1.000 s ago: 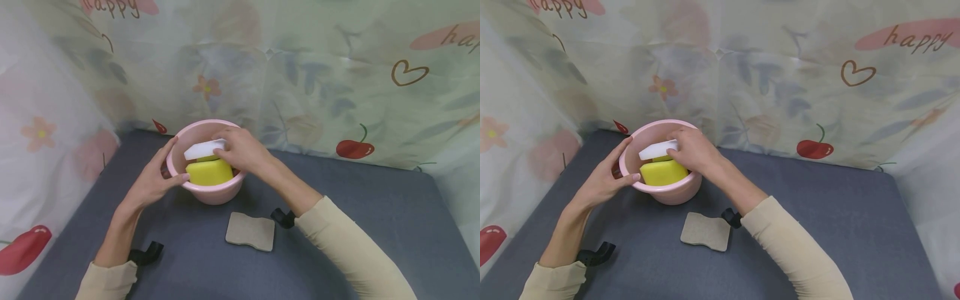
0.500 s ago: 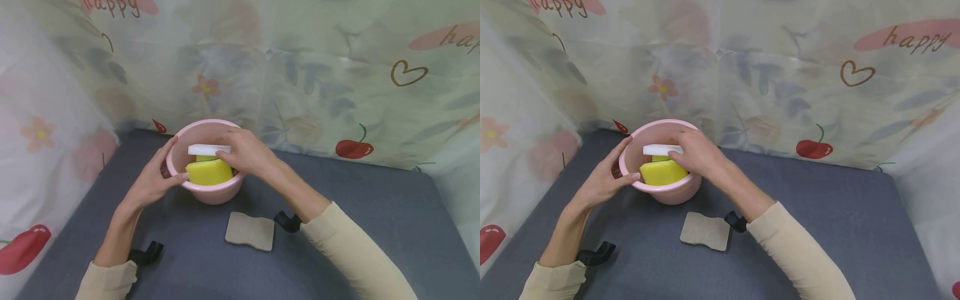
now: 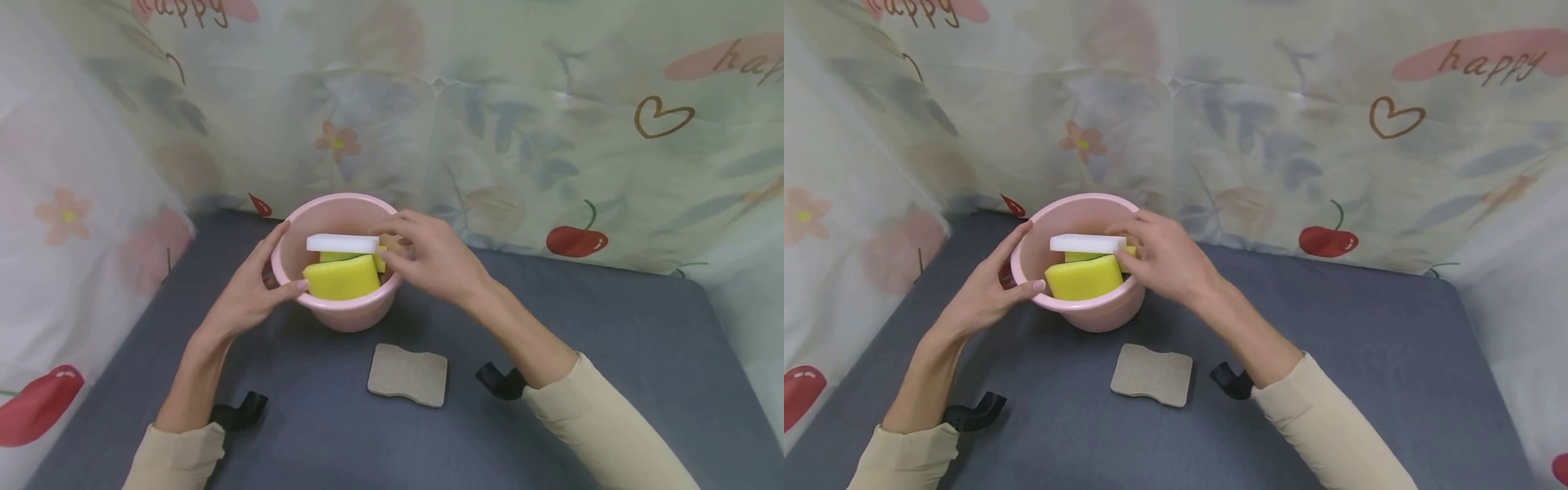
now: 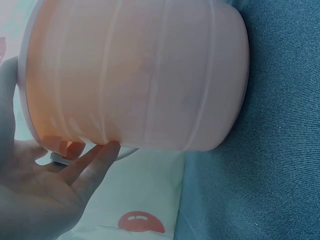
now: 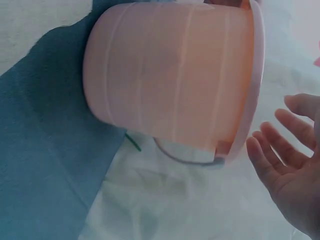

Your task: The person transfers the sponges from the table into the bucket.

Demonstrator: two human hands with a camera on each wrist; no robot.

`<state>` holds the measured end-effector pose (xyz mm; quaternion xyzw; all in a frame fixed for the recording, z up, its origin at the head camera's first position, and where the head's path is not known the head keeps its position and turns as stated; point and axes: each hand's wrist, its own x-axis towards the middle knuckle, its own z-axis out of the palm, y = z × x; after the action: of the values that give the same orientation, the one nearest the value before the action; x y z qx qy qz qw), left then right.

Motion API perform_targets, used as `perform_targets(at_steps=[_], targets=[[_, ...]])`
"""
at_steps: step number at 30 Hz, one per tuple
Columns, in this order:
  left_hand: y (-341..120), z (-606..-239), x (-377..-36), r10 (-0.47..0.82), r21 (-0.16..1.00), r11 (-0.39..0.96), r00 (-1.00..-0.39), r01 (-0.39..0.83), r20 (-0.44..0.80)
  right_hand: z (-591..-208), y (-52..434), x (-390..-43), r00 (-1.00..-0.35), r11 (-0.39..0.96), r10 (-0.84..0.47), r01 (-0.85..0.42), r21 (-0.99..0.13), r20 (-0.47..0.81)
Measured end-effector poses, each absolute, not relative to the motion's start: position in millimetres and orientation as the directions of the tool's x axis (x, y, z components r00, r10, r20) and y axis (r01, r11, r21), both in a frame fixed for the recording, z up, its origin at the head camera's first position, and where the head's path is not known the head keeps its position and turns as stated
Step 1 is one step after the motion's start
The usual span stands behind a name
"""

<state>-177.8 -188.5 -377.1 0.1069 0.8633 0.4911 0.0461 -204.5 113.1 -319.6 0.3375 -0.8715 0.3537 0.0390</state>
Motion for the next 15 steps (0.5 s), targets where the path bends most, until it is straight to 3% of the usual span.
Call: perform_targets(at_steps=[15], targets=[[-189, -377, -177, 0.236, 0.863, 0.486, -0.971, 0.139, 0.024, -334, 149, -181, -0.759, 0.506, -0.529, -0.641, -0.578, 0.379]])
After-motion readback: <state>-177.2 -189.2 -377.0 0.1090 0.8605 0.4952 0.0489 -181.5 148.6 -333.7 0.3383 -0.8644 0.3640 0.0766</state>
